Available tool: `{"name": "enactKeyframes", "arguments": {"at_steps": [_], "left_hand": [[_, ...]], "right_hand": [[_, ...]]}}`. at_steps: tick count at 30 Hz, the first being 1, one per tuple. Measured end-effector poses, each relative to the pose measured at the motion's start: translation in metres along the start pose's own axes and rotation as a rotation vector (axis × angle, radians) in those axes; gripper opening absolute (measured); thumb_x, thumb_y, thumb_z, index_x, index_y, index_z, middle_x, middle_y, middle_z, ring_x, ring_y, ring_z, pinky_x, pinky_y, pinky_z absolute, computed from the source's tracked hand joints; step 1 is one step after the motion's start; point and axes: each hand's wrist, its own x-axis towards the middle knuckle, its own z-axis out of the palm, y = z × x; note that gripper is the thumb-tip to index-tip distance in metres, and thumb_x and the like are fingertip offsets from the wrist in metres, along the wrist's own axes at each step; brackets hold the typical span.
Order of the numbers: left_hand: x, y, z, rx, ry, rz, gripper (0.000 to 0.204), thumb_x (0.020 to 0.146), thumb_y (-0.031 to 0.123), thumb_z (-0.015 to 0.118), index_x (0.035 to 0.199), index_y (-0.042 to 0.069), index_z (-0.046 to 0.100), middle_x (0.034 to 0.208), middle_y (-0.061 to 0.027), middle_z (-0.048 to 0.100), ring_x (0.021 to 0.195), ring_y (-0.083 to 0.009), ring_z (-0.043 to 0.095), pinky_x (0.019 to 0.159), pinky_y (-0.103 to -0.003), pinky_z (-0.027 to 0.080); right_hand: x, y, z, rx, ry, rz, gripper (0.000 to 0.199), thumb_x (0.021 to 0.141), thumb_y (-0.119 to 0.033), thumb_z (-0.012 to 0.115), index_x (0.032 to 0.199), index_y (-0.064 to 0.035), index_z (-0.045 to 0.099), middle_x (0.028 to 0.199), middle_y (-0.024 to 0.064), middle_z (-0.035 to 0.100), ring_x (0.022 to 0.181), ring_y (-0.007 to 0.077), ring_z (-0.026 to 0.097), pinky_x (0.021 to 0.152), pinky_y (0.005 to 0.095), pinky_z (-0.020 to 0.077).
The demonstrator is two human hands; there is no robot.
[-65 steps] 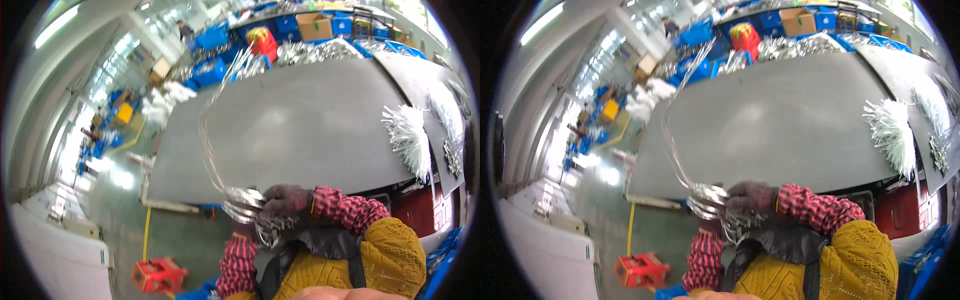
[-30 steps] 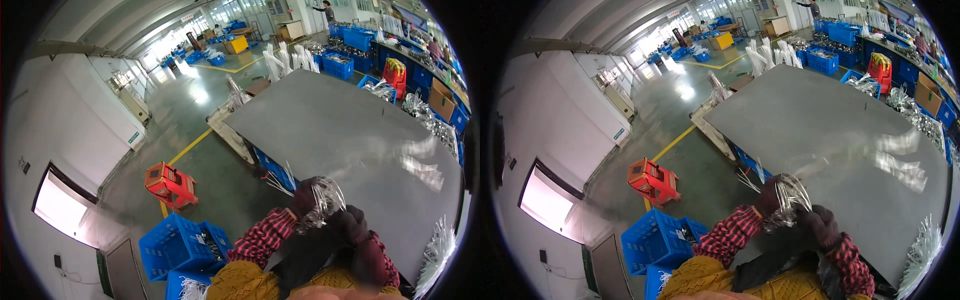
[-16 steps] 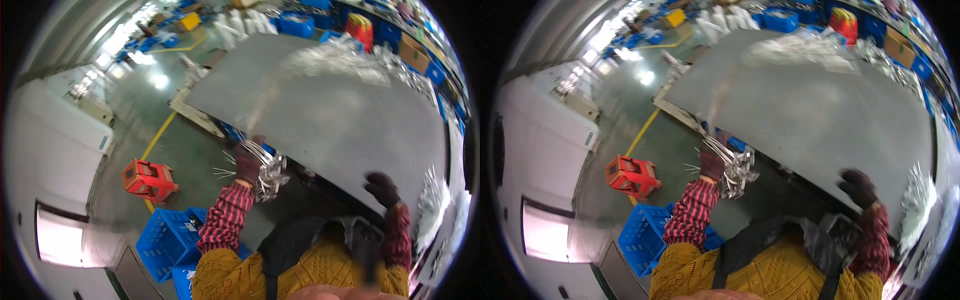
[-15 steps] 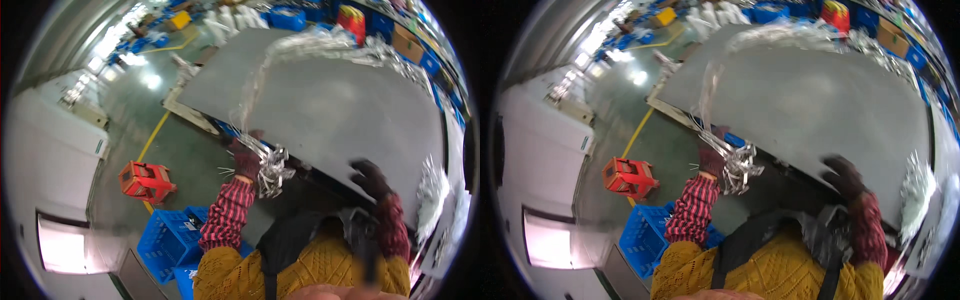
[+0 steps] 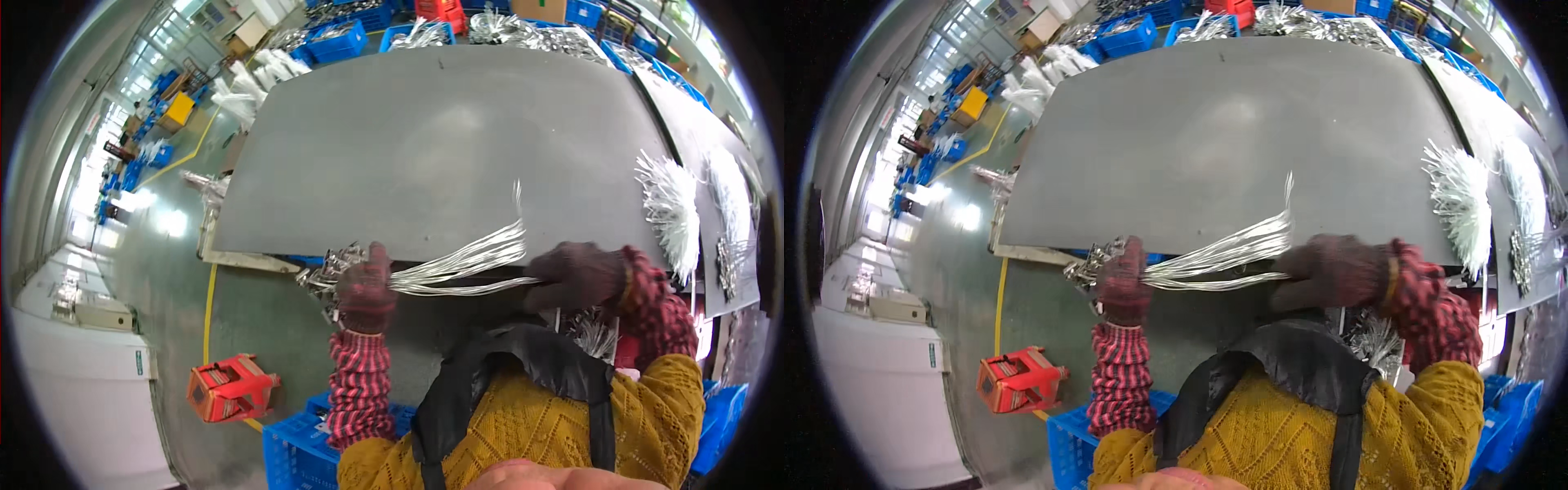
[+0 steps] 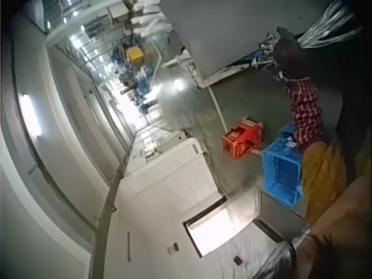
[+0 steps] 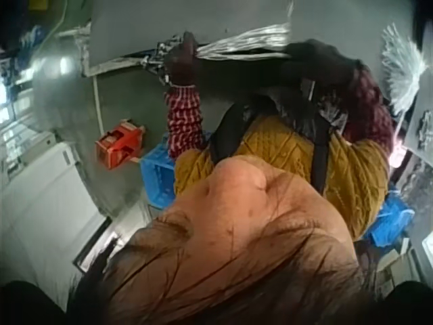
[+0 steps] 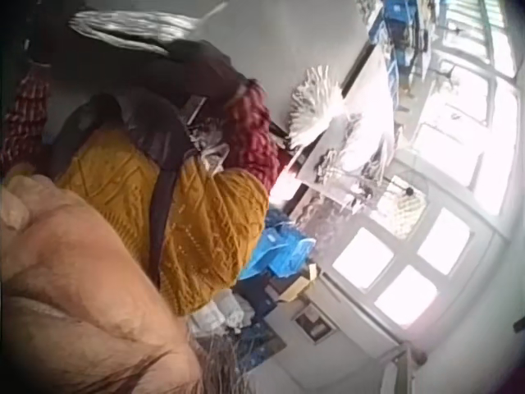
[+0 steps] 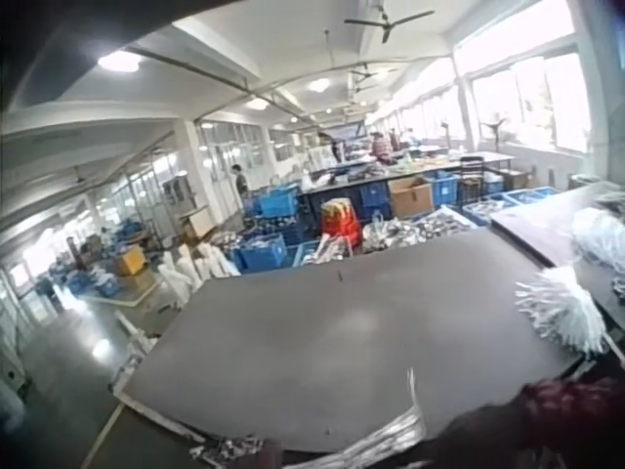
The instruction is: Organizing and bundling groups of white electrical wires using a guide fixture at a workbench.
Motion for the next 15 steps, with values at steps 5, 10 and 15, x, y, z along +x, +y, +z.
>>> {"name": "enactKeyframes", "arguments": {"at_steps": [5,10,15], "left_hand": [[0.021,-0.006,0.041,-0.644,-0.055,-0.545,0.024,0.089,0.009,0.065,0.113,0.008,0.071,0.09,-0.0146,0.071,0.073,-0.0298,0.067,0.065,-0.039,0.054],[0.082,0.086,0.088,-0.882,-0.265,-0.982,0.024,0.093,0.019,0.066,0.106,-0.002,0.069,0.089,-0.0153,0.071,0.082,-0.0202,0.067,0.069,-0.039,0.051],[0.092,0.153,0.177,-0.985,0.028,-0.73,0.027,0.093,0.025,0.065,0.105,0.0,0.068,0.091,-0.0172,0.072,0.089,-0.0256,0.071,0.077,-0.037,0.053]], "right_hand": [[-0.048,0.141,-0.027,-0.049,0.334,0.395,0.028,0.081,-0.028,0.075,0.098,-0.0062,0.071,0.091,0.0166,0.069,0.079,0.0319,0.068,0.072,0.0426,0.0535],[0.086,0.142,0.045,0.619,0.513,-0.124,0.088,0.082,-0.019,0.079,0.153,-0.0009,0.03,0.152,0.0186,0.042,0.136,0.028,0.045,0.113,0.0397,0.0372],[0.213,0.063,0.001,1.153,0.844,-0.103,0.061,0.081,-0.013,0.075,0.134,0.0052,0.05,0.122,0.017,0.063,0.111,0.0262,0.062,0.095,0.0366,0.051]]}}
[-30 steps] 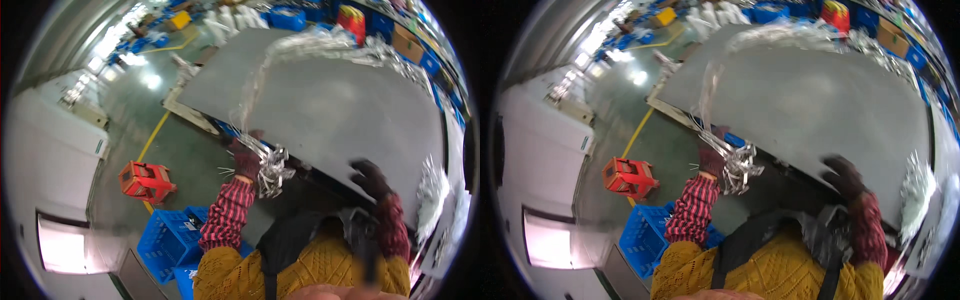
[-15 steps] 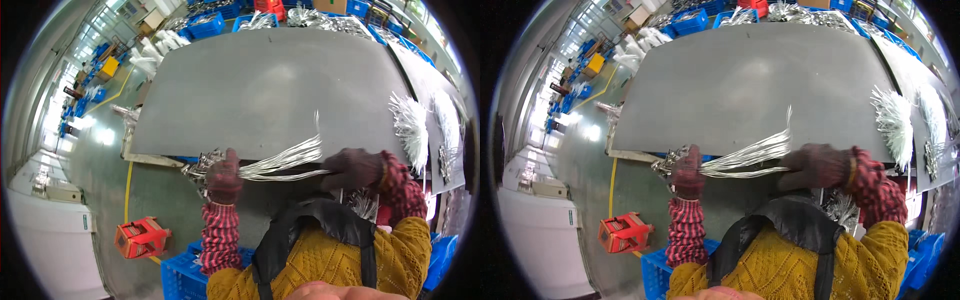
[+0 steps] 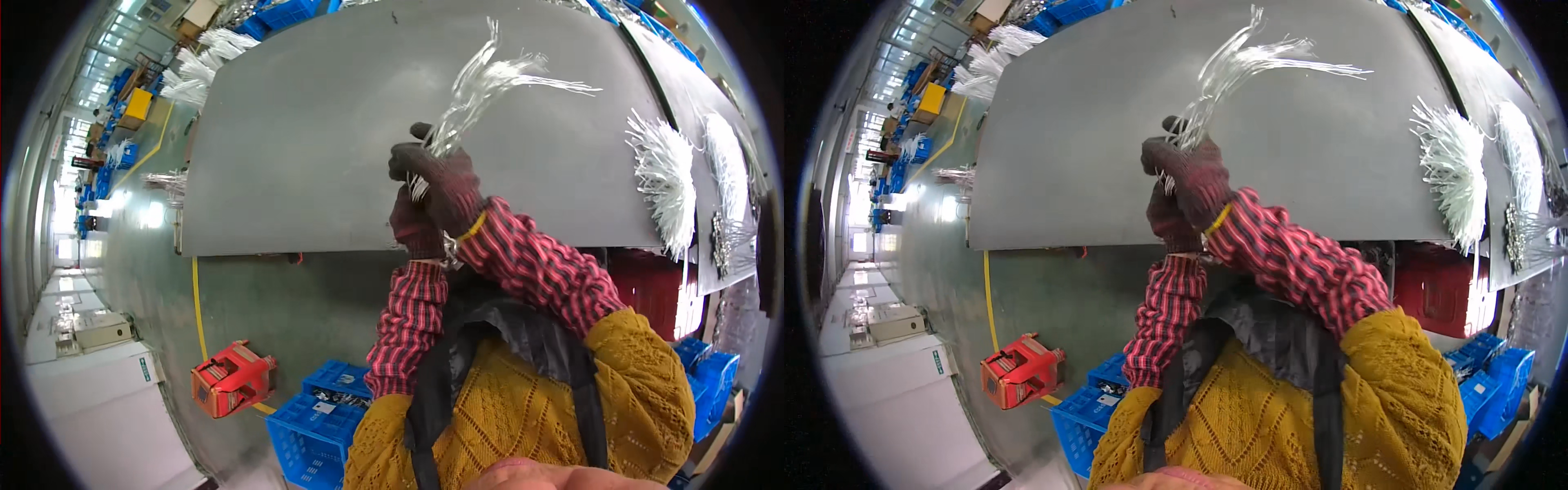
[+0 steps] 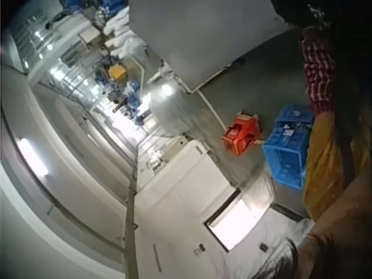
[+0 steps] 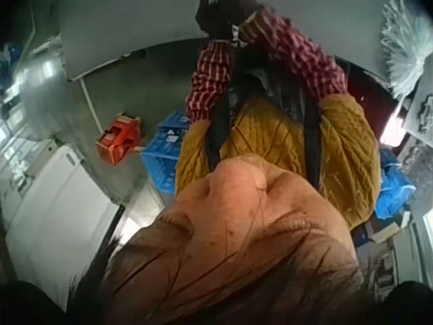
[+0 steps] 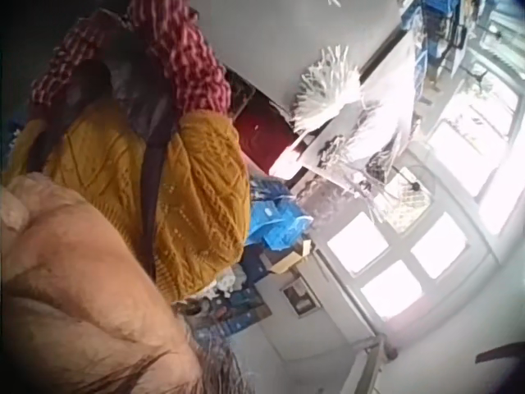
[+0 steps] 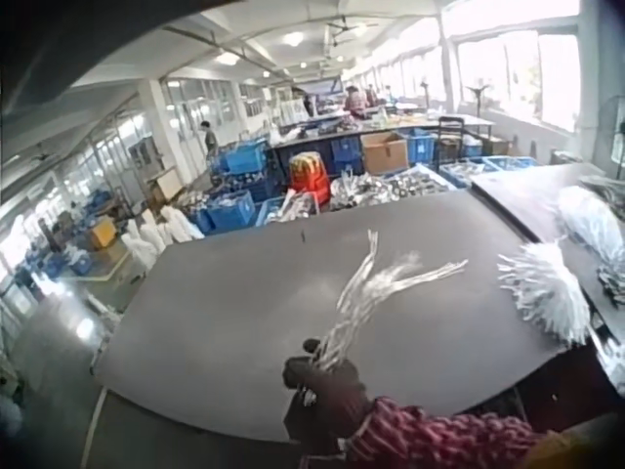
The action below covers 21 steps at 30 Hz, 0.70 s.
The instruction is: Organizing and bundling groups of white electrical wires using a guide fixture at a workbench.
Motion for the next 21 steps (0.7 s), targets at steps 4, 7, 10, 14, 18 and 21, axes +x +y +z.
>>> {"name": "enactKeyframes", "arguments": {"at_steps": [4,7,10,14,18,21], "left_hand": [[0.018,-0.009,0.041,-0.199,-0.43,0.133,0.04,0.088,0.026,0.07,0.12,0.003,0.063,0.115,-0.0144,0.07,0.108,-0.0271,0.067,0.091,-0.037,0.053],[0.028,-0.004,0.04,-0.063,-1.008,0.013,0.067,0.08,0.027,0.08,0.136,0.005,0.052,0.13,-0.0141,0.063,0.118,-0.0254,0.061,0.097,-0.037,0.051],[0.018,-0.008,0.059,-0.427,-0.926,0.085,0.068,0.076,0.028,0.084,0.132,0.006,0.054,0.122,-0.0116,0.065,0.114,-0.0233,0.062,0.098,-0.037,0.05],[-0.015,-0.104,0.098,-0.213,-0.963,-0.084,0.06,0.081,0.028,0.08,0.131,0.007,0.055,0.126,-0.0112,0.062,0.119,-0.0213,0.059,0.099,-0.036,0.049],[-0.001,-0.032,0.1,-0.444,-1.164,-0.096,0.036,0.09,0.017,0.07,0.125,0.01,0.062,0.118,-0.0076,0.067,0.114,-0.0218,0.062,0.097,-0.035,0.051],[-0.013,-0.051,0.1,-0.403,-1.133,0.046,0.028,0.094,0.015,0.065,0.121,0.009,0.063,0.111,-0.0066,0.069,0.104,-0.0219,0.066,0.091,-0.037,0.053]], "right_hand": [[0.044,0.028,-0.044,0.387,0.061,0.173,0.035,0.078,-0.006,0.064,0.111,0.006,0.06,0.071,0.0071,0.059,0.061,0.0166,0.06,0.055,0.03,0.0477],[0.041,0.003,-0.078,0.297,-0.067,0.241,0.035,0.078,-0.014,0.063,0.108,0.0055,0.063,0.066,0.006,0.057,0.054,0.0128,0.055,0.05,0.0282,0.0441],[0.042,-0.006,-0.094,0.272,-0.315,0.308,0.033,0.08,-0.012,0.062,0.108,0.0045,0.063,0.061,0.0045,0.053,0.047,0.0116,0.049,0.045,0.0272,0.0408],[0.058,0.04,-0.103,0.156,-0.172,0.255,0.026,0.082,-0.007,0.061,0.105,0.0049,0.063,0.06,0.0023,0.052,0.047,0.0113,0.049,0.043,0.028,0.0404],[0.053,0.033,-0.135,0.243,-0.239,0.245,0.028,0.082,-0.008,0.061,0.106,0.0056,0.06,0.055,0.0016,0.047,0.04,0.0111,0.043,0.037,0.0264,0.035],[0.055,0.037,-0.122,0.346,-0.216,0.447,0.024,0.082,-0.009,0.061,0.101,0.0044,0.059,0.053,0.0024,0.046,0.039,0.0114,0.042,0.037,0.0274,0.0355]]}}
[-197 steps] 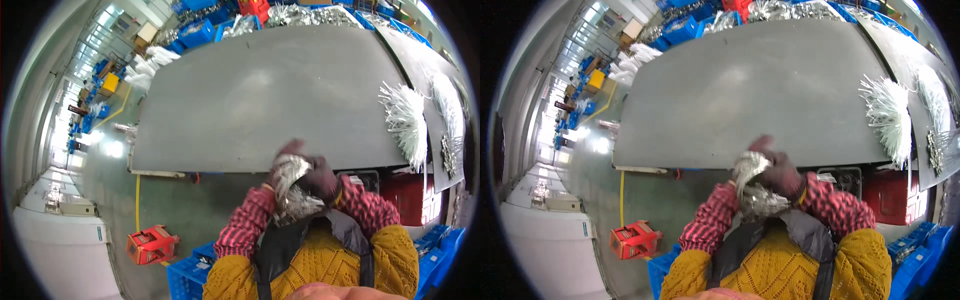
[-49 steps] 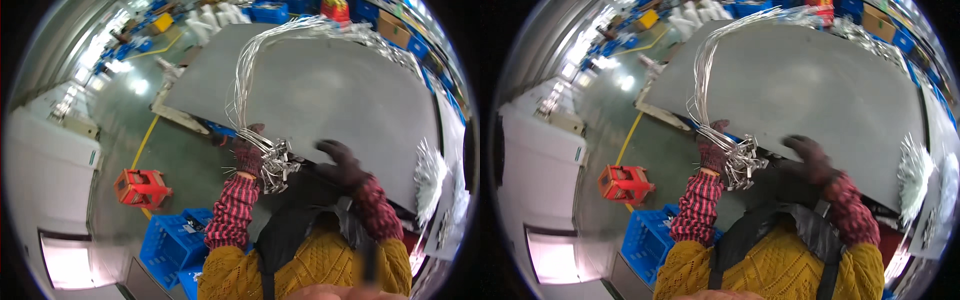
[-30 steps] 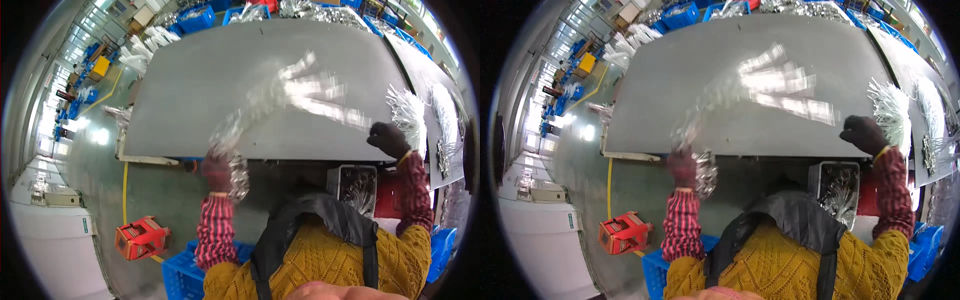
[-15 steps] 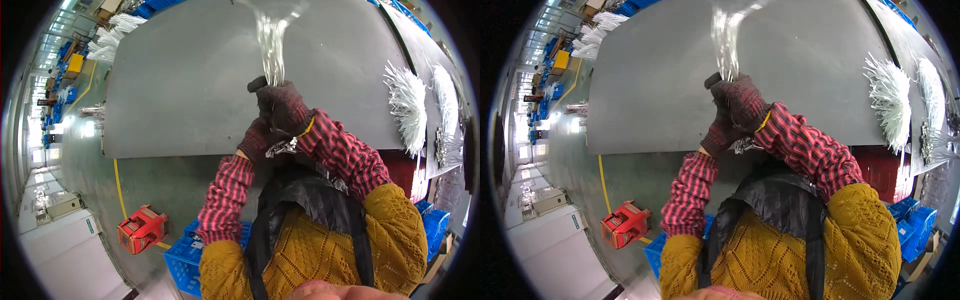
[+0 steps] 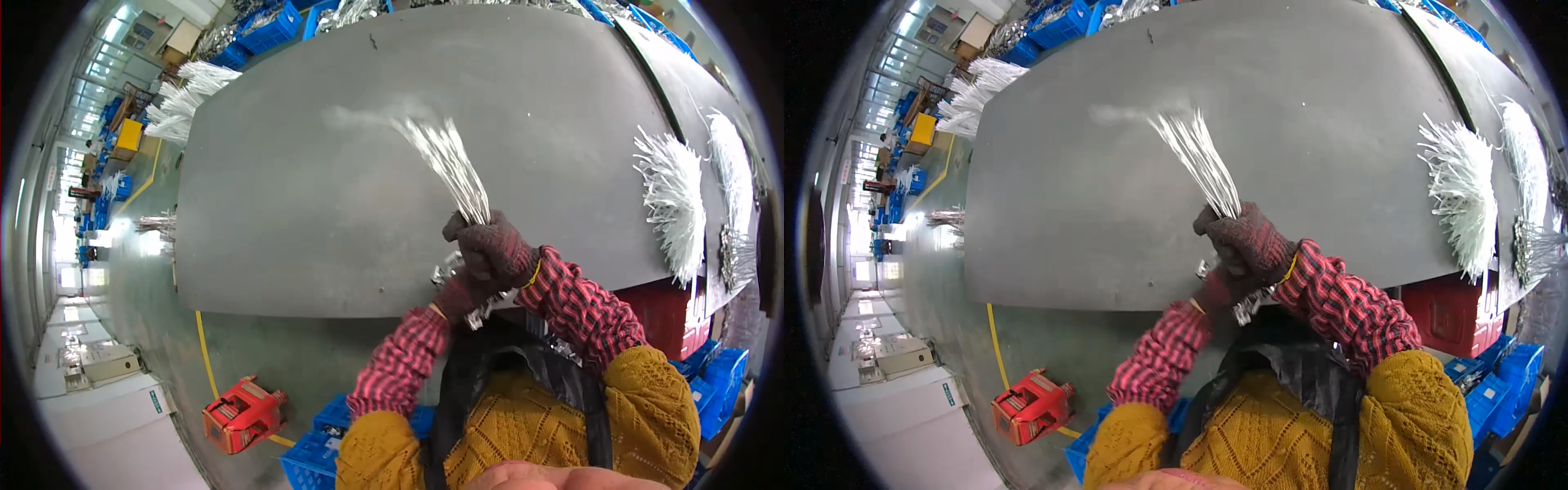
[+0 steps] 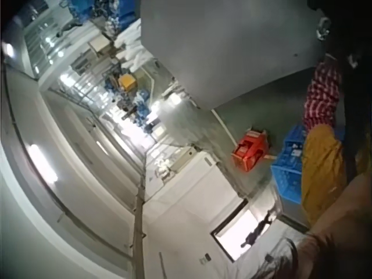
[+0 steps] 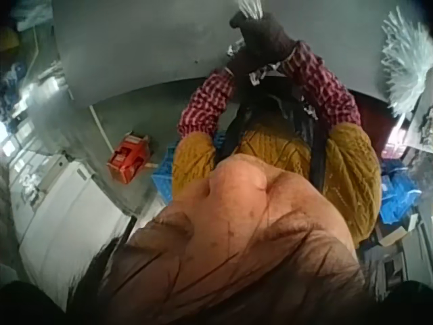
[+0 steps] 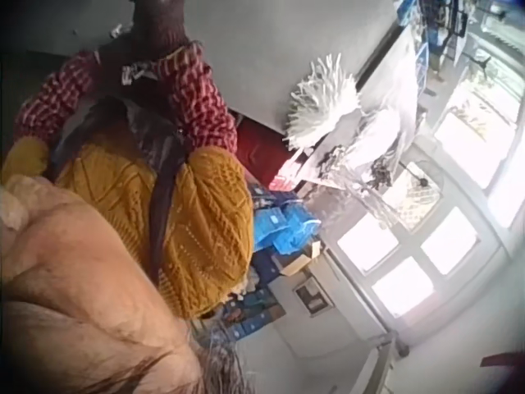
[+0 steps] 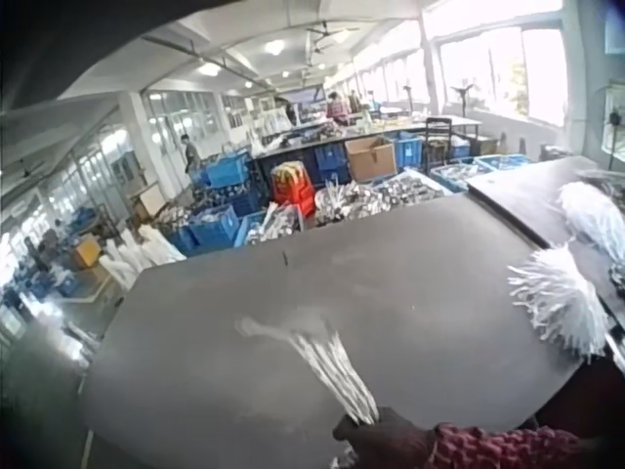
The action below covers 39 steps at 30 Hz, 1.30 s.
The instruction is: Organizing and bundling groups of white electrical wires using a guide fixture at a workbench.
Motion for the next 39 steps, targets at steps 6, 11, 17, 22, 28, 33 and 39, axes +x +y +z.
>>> {"name": "enactKeyframes", "arguments": {"at_steps": [6,11,17,22,28,33,39], "left_hand": [[-0.075,0.035,0.059,-0.248,0.007,-0.289,0.015,0.095,0.019,0.065,0.1,0.005,0.067,0.088,-0.0034,0.07,0.079,-0.0142,0.065,0.07,-0.032,0.052],[-0.126,0.03,0.078,-0.645,0.112,-0.445,0.023,0.097,0.025,0.063,0.091,0.004,0.068,0.081,-0.0042,0.067,0.072,-0.0115,0.062,0.065,-0.029,0.048],[-0.184,0.012,0.114,-1.053,0.266,-0.573,0.041,0.097,0.036,0.059,0.077,0.001,0.065,0.062,-0.0028,0.056,0.058,-0.0074,0.051,0.055,-0.026,0.04],[-0.179,-0.006,0.103,-0.885,0.28,-0.672,0.032,0.095,0.024,0.057,0.077,0.001,0.067,0.06,-0.0046,0.06,0.051,-0.0089,0.053,0.05,-0.027,0.042],[-0.258,-0.203,0.151,-0.433,0.703,-0.305,0.038,0.09,0.031,0.065,0.116,0.003,0.065,0.112,-0.0142,0.07,0.104,-0.027,0.066,0.086,-0.039,0.051],[-0.171,-0.073,0.11,1.071,0.056,0.065,0.054,0.082,0.04,0.072,0.13,0.018,0.062,0.125,-0.0136,0.065,0.116,-0.0321,0.06,0.097,-0.045,0.046],[-0.019,-0.028,-0.057,0.489,-0.106,-0.216,0.046,0.083,0.035,0.072,0.125,0.017,0.066,0.113,-0.0111,0.071,0.105,-0.0324,0.065,0.091,-0.047,0.048]], "right_hand": [[0.07,-0.074,-0.013,-0.124,0.228,-0.045,0.017,0.086,-0.011,0.063,0.072,-0.0034,0.057,0.06,0.004,0.052,0.048,0.0145,0.05,0.051,0.0291,0.0467],[0.121,0.015,-0.015,-0.616,0.42,0.165,0.016,0.084,-0.014,0.061,0.076,-0.0008,0.062,0.065,0.0103,0.059,0.053,0.0201,0.059,0.051,0.0366,0.0517],[0.161,0.137,-0.039,-1.553,0.943,-0.005,0.035,0.09,-0.028,0.065,0.108,0.0024,0.065,0.086,0.0136,0.072,0.072,0.0364,0.068,0.071,0.0493,0.0548],[0.068,0.141,0.007,-1.373,0.622,0.163,0.071,0.088,-0.031,0.065,0.139,0.0053,0.032,0.096,0.0305,0.066,0.089,0.0495,0.065,0.079,0.0521,0.053],[-0.031,0.224,0.083,-1.384,0.5,0.129,0.093,0.087,-0.026,0.061,0.154,-0.0001,0.002,0.09,0.0361,0.065,0.09,0.0493,0.067,0.079,0.0543,0.0521],[-0.03,0.195,0.016,-1.503,0.769,0.15,0.087,0.086,-0.019,0.057,0.157,-0.016,0.008,0.079,0.0288,0.067,0.075,0.0462,0.068,0.067,0.0567,0.0509],[0.09,0.053,0.032,-1.372,0.871,-0.135,0.066,0.089,-0.014,0.049,0.151,-0.0133,0.026,0.073,0.0258,0.065,0.067,0.045,0.065,0.061,0.0571,0.049]]}}
